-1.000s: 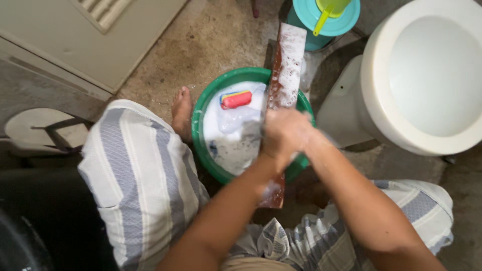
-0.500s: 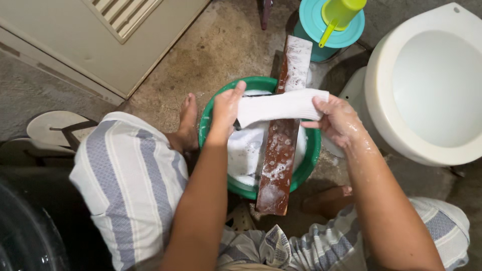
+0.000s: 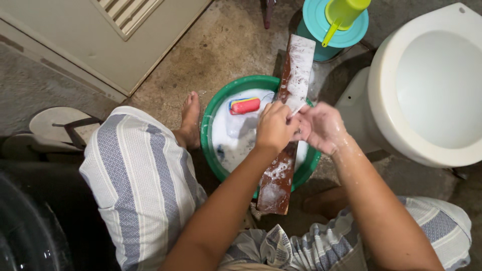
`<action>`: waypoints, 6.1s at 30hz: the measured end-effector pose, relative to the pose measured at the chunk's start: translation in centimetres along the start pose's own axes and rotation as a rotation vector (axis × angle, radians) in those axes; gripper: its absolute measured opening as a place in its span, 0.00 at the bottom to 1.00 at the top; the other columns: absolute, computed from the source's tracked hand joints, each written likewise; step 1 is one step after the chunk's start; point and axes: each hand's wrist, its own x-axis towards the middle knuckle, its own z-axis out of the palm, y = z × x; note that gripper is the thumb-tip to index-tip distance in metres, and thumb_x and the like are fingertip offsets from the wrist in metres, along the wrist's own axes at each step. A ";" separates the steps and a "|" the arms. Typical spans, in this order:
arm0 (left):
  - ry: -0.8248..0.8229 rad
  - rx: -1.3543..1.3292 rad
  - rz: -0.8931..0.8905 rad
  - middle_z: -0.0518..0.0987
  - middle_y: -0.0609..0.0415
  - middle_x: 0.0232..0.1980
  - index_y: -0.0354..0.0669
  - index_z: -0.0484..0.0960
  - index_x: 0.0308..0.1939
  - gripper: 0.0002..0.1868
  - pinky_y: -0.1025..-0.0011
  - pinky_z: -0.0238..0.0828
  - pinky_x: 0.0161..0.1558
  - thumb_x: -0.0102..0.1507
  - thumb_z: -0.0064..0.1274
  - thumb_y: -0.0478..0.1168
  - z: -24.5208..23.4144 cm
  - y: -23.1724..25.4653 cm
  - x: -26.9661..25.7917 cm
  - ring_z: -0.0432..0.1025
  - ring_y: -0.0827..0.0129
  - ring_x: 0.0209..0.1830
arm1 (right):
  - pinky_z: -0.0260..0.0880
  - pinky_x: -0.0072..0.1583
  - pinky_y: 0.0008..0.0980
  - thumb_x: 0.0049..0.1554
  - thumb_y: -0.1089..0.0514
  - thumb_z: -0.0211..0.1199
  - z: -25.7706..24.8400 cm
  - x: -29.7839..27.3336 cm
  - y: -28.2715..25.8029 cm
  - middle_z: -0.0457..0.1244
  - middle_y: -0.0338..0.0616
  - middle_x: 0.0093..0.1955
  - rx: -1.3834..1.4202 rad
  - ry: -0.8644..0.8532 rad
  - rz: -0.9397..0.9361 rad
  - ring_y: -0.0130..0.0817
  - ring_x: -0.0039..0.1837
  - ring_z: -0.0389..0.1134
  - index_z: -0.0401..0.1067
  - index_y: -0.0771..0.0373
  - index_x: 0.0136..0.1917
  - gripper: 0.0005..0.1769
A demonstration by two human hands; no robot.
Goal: The person is washing a white cloth by hand in a green basin filled with soapy water. They use a colorful scrubbing brush to scrub the cloth against a wooden plank placed across the basin, repeatedly dipping and wringing the fabric.
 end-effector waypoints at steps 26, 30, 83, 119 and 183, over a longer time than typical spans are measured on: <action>0.011 -0.608 0.011 0.76 0.47 0.52 0.36 0.78 0.44 0.15 0.68 0.70 0.55 0.58 0.66 0.32 -1.8 -8.3 3.1 0.70 0.66 0.52 | 0.72 0.50 0.28 0.57 0.60 0.66 0.7 -0.7 -0.4 0.72 0.42 0.49 -0.619 0.684 -0.343 0.29 0.48 0.73 0.76 0.68 0.58 0.16; 0.027 -0.777 -0.232 0.76 0.58 0.46 0.45 0.75 0.46 0.11 0.67 0.71 0.54 0.60 0.53 0.33 3.2 2.5 -1.9 0.73 0.65 0.50 | 0.69 0.55 0.31 0.58 0.61 0.64 -0.8 -1.5 4.0 0.68 0.43 0.54 -0.688 0.551 -0.411 0.29 0.54 0.69 0.69 0.64 0.68 0.24; -0.029 -1.203 -1.300 0.79 0.53 0.33 0.41 0.80 0.37 0.10 0.68 0.74 0.31 0.67 0.53 0.44 9.6 -27.7 -11.6 0.74 0.66 0.30 | 0.71 0.55 0.28 0.59 0.66 0.60 -3.6 1.0 6.4 0.72 0.45 0.50 -0.779 0.710 -0.057 0.29 0.49 0.71 0.77 0.71 0.58 0.14; -0.210 -0.826 -0.432 0.83 0.54 0.35 0.39 0.83 0.38 0.14 0.73 0.72 0.37 0.58 0.67 0.44 -3.0 -7.0 2.7 0.75 0.74 0.34 | 0.71 0.64 0.37 0.57 0.65 0.61 -0.4 1.2 1.9 0.71 0.48 0.55 -0.298 0.589 -0.287 0.39 0.58 0.72 0.74 0.69 0.60 0.17; -0.219 -0.940 -0.363 0.82 0.55 0.39 0.41 0.79 0.42 0.10 0.77 0.73 0.42 0.62 0.60 0.41 -3.1 -7.0 4.8 0.76 0.75 0.39 | 0.69 0.64 0.34 0.60 0.58 0.62 2.0 -2.8 -0.9 0.71 0.44 0.56 -0.956 0.398 -0.187 0.31 0.58 0.70 0.69 0.70 0.68 0.24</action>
